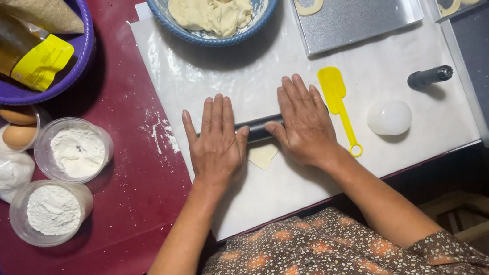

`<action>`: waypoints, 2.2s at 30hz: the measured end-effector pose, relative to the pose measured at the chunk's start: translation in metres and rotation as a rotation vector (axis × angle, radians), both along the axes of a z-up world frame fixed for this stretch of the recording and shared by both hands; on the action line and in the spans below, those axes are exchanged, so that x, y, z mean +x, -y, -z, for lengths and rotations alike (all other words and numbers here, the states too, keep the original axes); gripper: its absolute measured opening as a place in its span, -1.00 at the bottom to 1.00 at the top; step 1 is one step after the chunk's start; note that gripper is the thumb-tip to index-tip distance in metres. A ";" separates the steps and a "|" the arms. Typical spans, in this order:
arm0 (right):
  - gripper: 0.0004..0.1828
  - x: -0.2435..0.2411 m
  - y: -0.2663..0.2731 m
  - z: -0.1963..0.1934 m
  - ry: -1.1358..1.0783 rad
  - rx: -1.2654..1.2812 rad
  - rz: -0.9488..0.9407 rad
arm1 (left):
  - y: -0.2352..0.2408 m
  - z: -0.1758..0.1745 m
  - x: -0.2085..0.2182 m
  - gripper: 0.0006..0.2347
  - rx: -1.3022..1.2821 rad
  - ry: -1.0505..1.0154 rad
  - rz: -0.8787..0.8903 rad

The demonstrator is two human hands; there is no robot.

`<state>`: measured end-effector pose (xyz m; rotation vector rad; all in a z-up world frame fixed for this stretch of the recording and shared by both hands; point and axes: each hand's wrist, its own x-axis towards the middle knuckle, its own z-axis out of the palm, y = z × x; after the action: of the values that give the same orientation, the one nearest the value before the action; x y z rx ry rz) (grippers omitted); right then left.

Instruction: The person is shaping dough into donuts using a rolling pin and circular cutters, then placing them on a tray.

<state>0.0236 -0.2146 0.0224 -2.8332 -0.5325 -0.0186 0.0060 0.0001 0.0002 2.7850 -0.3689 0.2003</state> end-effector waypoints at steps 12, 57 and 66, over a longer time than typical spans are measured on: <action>-0.58 0.077 -0.013 -0.001 0.153 0.144 0.119 | -0.010 -0.023 0.090 -0.78 -0.129 0.002 0.105; -0.46 -0.004 0.012 -0.027 0.164 0.071 -0.159 | -0.032 -0.038 0.053 -0.60 -0.198 0.034 0.482; -0.35 -0.061 0.008 -0.016 0.097 -0.161 -0.262 | -0.003 -0.018 -0.106 -0.54 -0.151 0.019 -0.037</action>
<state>-0.0374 -0.2230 0.0384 -2.9026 -0.9633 -0.0663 -0.0996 0.0031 0.0178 2.6443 -0.2939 0.2529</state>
